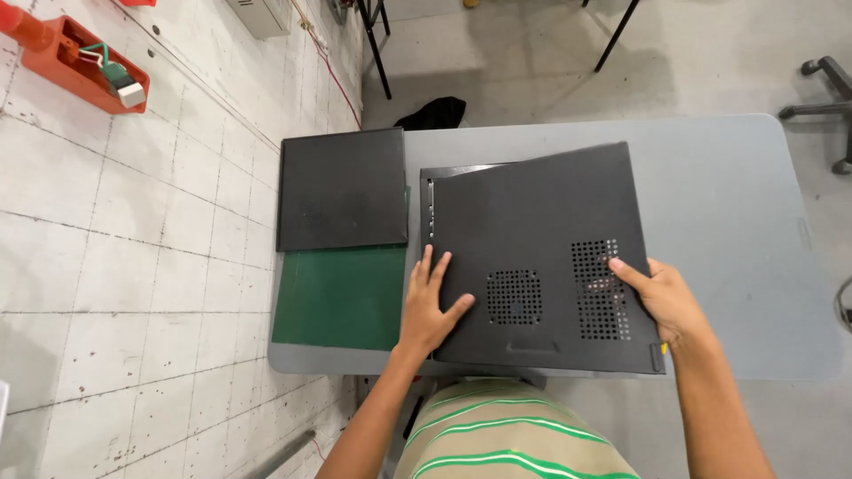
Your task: Opening a computer case and removing internal components including cables and RAM modules.
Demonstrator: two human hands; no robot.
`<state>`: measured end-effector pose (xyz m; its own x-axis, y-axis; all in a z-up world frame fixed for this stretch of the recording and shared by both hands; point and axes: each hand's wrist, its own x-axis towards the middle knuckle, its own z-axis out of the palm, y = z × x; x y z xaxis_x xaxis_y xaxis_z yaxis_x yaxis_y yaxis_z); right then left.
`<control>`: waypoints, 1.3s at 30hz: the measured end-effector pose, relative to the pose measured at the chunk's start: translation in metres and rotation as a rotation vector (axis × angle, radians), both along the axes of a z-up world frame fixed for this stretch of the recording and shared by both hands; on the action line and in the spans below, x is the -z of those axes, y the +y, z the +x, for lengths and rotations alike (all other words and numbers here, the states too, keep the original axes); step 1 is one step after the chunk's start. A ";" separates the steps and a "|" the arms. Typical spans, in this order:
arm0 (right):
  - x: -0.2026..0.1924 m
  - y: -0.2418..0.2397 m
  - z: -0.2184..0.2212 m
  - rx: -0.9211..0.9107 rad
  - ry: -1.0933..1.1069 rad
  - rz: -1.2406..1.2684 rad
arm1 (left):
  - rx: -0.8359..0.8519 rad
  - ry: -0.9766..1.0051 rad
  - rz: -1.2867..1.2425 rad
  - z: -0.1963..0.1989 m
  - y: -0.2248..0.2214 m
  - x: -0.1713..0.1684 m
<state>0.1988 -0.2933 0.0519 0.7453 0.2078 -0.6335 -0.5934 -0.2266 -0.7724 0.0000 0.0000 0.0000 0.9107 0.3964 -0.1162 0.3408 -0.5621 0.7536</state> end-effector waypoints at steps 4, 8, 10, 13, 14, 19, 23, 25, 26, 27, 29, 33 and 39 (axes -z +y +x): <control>-0.032 -0.034 0.012 0.014 -0.052 -0.003 | -0.149 -0.115 -0.195 -0.003 -0.001 -0.012; -0.061 -0.061 0.015 0.101 -0.269 -0.024 | -0.258 -0.116 -0.315 0.000 -0.001 -0.040; -0.073 -0.060 0.008 0.133 -0.315 -0.045 | -0.224 -0.040 -0.383 0.009 0.001 -0.066; -0.065 -0.047 -0.010 0.124 -0.411 -0.108 | -0.177 0.132 -0.324 0.020 0.003 -0.100; -0.061 -0.038 -0.020 0.092 -0.468 -0.132 | -0.186 0.040 -0.015 0.019 0.001 -0.104; -0.105 0.046 -0.088 0.020 -0.531 -0.133 | -0.067 -0.070 -0.048 0.008 -0.039 -0.193; -0.101 0.098 -0.124 -0.181 -0.718 -0.080 | -0.062 -0.107 -0.198 0.003 -0.055 -0.220; -0.108 0.121 -0.138 -0.225 -0.827 0.056 | -0.102 -0.184 -0.160 -0.003 -0.051 -0.230; -0.116 0.132 -0.144 -0.383 -0.935 0.192 | -0.158 -0.229 -0.237 -0.010 -0.047 -0.240; -0.125 0.142 -0.148 -0.544 -1.043 0.330 | -0.215 -0.279 -0.314 -0.014 -0.042 -0.250; -0.113 0.160 -0.158 -0.653 -1.088 0.432 | -0.316 -0.307 -0.276 -0.025 -0.029 -0.240; -0.095 0.194 -0.155 -0.995 -1.101 0.542 | -0.591 -0.334 -0.006 -0.049 -0.002 -0.228; -0.083 0.190 -0.163 -1.184 -0.954 0.592 | -0.626 -0.352 0.277 -0.073 0.042 -0.190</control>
<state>0.0355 -0.1030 0.1347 0.0538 0.9494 0.3094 0.4033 0.2628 -0.8765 -0.0734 0.0421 0.1900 0.4720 0.8223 0.3178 0.4237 -0.5277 0.7362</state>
